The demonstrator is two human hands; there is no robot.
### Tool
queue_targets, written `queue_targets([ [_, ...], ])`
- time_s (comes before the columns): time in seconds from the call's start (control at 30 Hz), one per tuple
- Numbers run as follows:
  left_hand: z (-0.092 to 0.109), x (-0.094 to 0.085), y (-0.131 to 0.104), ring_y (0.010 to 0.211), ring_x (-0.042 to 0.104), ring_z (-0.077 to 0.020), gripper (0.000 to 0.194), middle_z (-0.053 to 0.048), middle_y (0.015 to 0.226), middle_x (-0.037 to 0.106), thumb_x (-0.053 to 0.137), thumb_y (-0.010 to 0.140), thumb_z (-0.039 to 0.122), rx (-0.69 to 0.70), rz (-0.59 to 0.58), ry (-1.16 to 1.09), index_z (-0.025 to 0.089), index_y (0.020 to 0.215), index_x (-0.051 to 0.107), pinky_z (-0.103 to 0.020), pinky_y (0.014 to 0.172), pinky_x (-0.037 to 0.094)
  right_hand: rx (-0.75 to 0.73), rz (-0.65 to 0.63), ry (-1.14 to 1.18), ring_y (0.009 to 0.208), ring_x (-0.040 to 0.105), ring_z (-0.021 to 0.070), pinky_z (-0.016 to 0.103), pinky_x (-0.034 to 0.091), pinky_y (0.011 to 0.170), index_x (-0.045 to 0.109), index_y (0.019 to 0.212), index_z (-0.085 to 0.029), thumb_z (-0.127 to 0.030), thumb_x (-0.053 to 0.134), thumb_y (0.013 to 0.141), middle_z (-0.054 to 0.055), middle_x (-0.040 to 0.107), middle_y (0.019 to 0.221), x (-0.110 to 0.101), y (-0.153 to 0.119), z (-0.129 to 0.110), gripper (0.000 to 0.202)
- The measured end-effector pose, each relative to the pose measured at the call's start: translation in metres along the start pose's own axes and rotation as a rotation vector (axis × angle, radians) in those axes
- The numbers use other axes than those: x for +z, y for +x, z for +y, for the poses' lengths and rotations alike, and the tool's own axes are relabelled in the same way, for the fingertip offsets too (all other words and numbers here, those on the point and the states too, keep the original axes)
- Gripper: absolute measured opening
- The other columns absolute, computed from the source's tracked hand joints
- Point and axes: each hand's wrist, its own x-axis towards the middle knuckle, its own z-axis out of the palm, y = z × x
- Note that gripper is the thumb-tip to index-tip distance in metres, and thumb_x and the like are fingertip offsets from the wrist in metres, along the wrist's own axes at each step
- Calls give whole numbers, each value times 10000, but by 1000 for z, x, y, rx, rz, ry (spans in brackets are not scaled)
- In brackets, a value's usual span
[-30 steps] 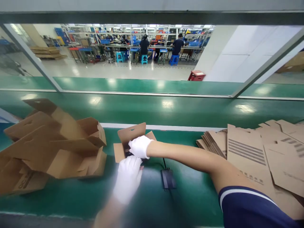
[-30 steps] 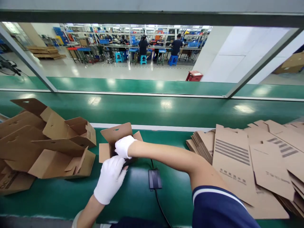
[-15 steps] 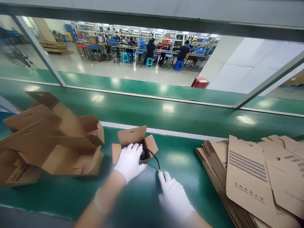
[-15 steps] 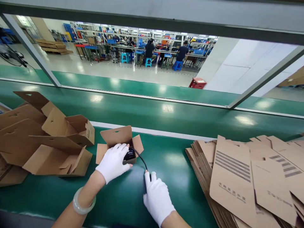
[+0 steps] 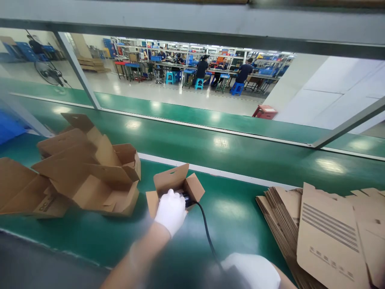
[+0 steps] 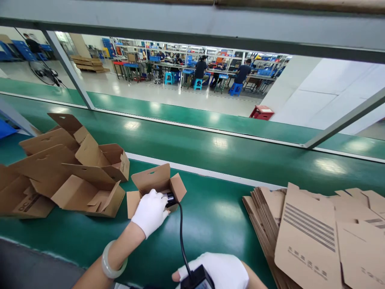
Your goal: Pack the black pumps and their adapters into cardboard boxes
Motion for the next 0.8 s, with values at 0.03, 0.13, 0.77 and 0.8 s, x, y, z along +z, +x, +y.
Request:
queue_targets([
  [0.03,1,0,-1,877,553,-327,229,-145,835,641,638,786,311,-4,-4,1,110,891,669,-423,683,495,8,-6,12,970,636,321,385,529,786,658,1131,-258,-660,762,528,154,663,1026,0,-2,-10,732],
  [0.13,3,-1,-2,884,559,-324,230,-149,837,642,631,787,307,-27,-15,-5,107,896,666,-414,682,499,-83,96,99,889,651,360,453,551,674,641,1102,-251,-749,712,501,188,653,1036,-2,1,-37,784],
  [0.77,12,12,-9,802,596,-306,200,-181,844,627,611,771,197,-97,101,-98,86,932,657,-401,662,497,-436,699,-1415,985,618,274,409,563,798,492,1208,-99,-191,441,912,179,593,1118,-47,110,-60,314],
  [0.8,13,15,-10,797,596,-302,190,-180,832,628,601,778,189,-101,119,-99,89,928,659,-395,663,496,-270,657,-1530,885,640,276,401,574,709,509,1176,-88,-178,446,906,168,612,1038,-43,111,-68,291],
])
